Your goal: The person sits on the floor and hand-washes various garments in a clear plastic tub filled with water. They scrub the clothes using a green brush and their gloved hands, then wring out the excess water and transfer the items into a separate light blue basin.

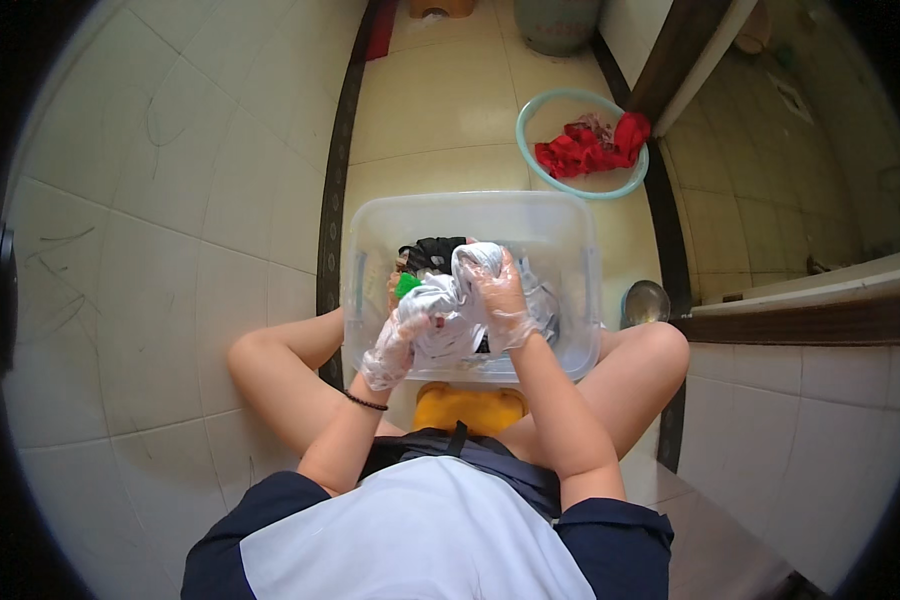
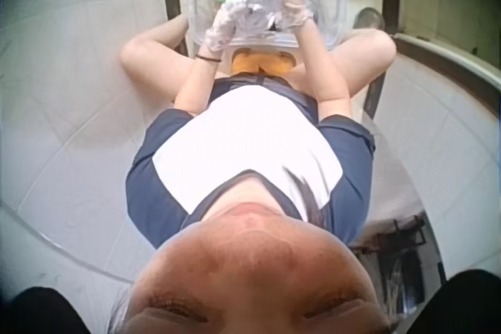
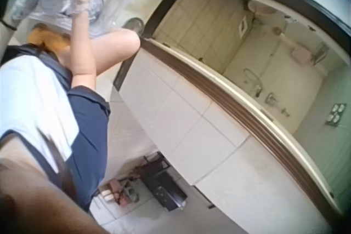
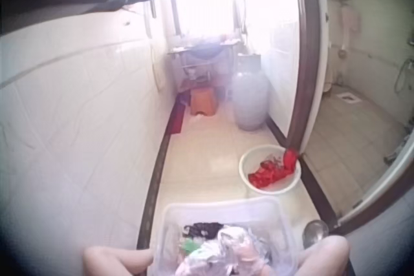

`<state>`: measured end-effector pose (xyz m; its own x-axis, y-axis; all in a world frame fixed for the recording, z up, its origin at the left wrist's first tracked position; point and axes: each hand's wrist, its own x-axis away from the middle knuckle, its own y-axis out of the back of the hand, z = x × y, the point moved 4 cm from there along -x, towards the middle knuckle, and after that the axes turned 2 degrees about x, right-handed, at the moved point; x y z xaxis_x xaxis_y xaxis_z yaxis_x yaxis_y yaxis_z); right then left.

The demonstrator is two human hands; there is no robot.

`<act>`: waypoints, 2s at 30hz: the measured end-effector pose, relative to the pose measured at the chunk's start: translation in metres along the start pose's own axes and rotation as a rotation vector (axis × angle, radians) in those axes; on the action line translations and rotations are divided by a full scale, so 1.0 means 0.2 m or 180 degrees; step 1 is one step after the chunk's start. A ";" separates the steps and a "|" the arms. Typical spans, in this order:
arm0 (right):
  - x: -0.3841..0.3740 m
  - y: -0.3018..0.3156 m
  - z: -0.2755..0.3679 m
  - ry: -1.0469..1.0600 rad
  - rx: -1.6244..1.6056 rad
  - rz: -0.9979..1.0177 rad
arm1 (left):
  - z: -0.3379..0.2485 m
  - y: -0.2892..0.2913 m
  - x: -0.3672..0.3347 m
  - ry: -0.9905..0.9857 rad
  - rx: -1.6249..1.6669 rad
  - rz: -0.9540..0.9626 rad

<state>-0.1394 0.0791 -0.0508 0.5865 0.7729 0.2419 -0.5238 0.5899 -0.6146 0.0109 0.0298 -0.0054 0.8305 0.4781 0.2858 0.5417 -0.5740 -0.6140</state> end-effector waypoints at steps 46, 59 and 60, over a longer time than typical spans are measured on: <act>0.10 -0.19 0.16 0.0738 0.0992 0.0763 | 0.04 -0.07 -0.08 -0.0620 -0.1768 -0.0076; 0.00 0.10 -0.03 -0.0627 0.0728 0.0247 | -0.18 0.02 -0.01 -0.0235 0.1199 -0.0689; 0.00 0.08 -0.03 -0.0811 0.0012 -0.0023 | -0.17 0.01 -0.01 -0.0192 0.1355 -0.0541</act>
<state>-0.1439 0.0872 -0.0645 0.4158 0.8025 0.4280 -0.5227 0.5960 -0.6096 0.0145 0.0055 0.0174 0.7187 0.5869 0.3729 0.5576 -0.1662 -0.8133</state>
